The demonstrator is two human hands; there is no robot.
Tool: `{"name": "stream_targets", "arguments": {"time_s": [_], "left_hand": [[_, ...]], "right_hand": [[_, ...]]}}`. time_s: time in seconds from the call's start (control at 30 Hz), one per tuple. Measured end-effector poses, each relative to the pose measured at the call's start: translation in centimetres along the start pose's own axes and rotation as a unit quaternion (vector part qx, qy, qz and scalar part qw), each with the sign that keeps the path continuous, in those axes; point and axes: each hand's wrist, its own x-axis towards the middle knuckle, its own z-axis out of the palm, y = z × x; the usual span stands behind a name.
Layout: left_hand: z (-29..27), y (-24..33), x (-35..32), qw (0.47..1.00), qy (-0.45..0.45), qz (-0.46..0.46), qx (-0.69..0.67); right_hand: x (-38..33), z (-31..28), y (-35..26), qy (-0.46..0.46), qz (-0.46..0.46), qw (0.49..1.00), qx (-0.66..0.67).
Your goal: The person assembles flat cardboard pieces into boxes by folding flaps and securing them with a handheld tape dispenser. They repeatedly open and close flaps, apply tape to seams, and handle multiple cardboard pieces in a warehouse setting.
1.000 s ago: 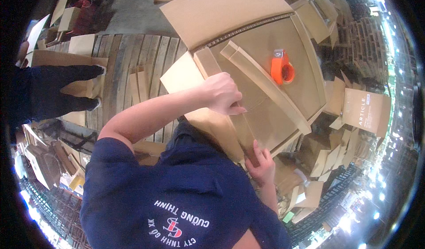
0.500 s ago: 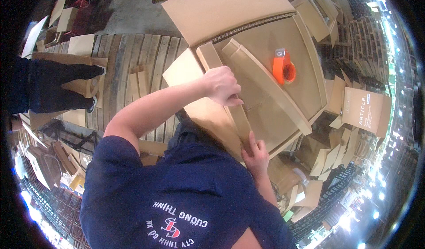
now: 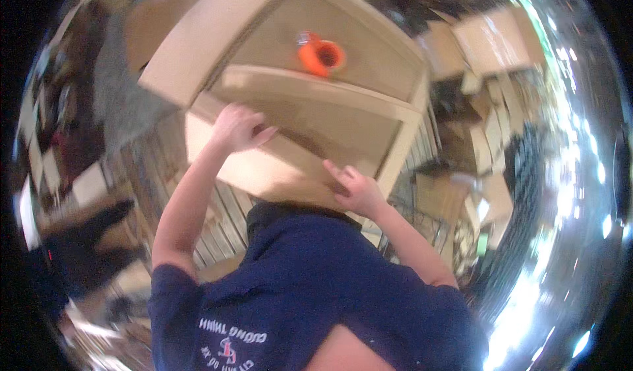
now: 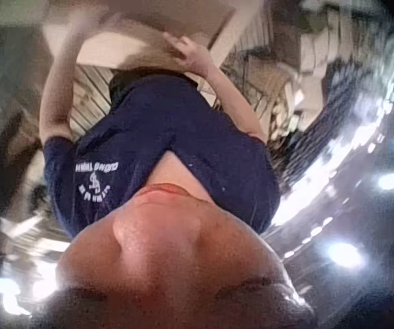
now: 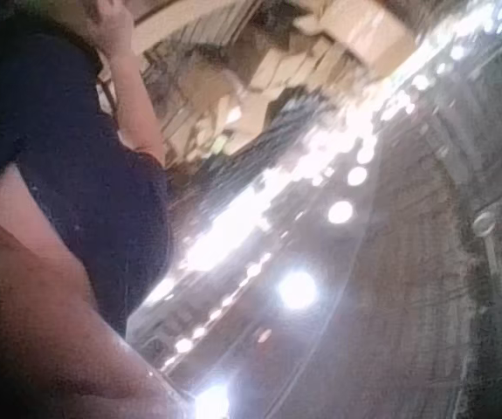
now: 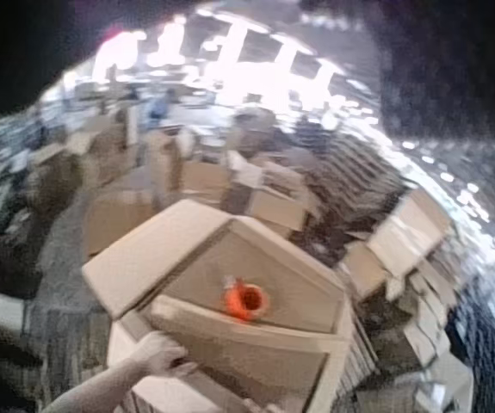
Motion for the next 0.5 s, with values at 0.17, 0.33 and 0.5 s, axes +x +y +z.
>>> {"name": "stream_targets", "arguments": {"time_s": [0.17, 0.33, 0.5], "left_hand": [[-4.6, 13.1, 2.5, 0.992, -0.070, 0.107, -0.021], [-0.7, 25.7, 1.8, 0.985, -0.147, 0.017, -0.089], [4.1, 25.5, -5.9, 0.897, -0.066, -0.330, -0.286]], "right_hand": [[-10.5, -8.9, 3.9, -0.024, 0.037, 0.998, -0.044], [-20.7, -7.6, 19.7, 0.267, 0.228, 0.875, 0.333], [-13.9, 7.7, 29.0, 0.110, 0.349, 0.748, 0.554]]}}
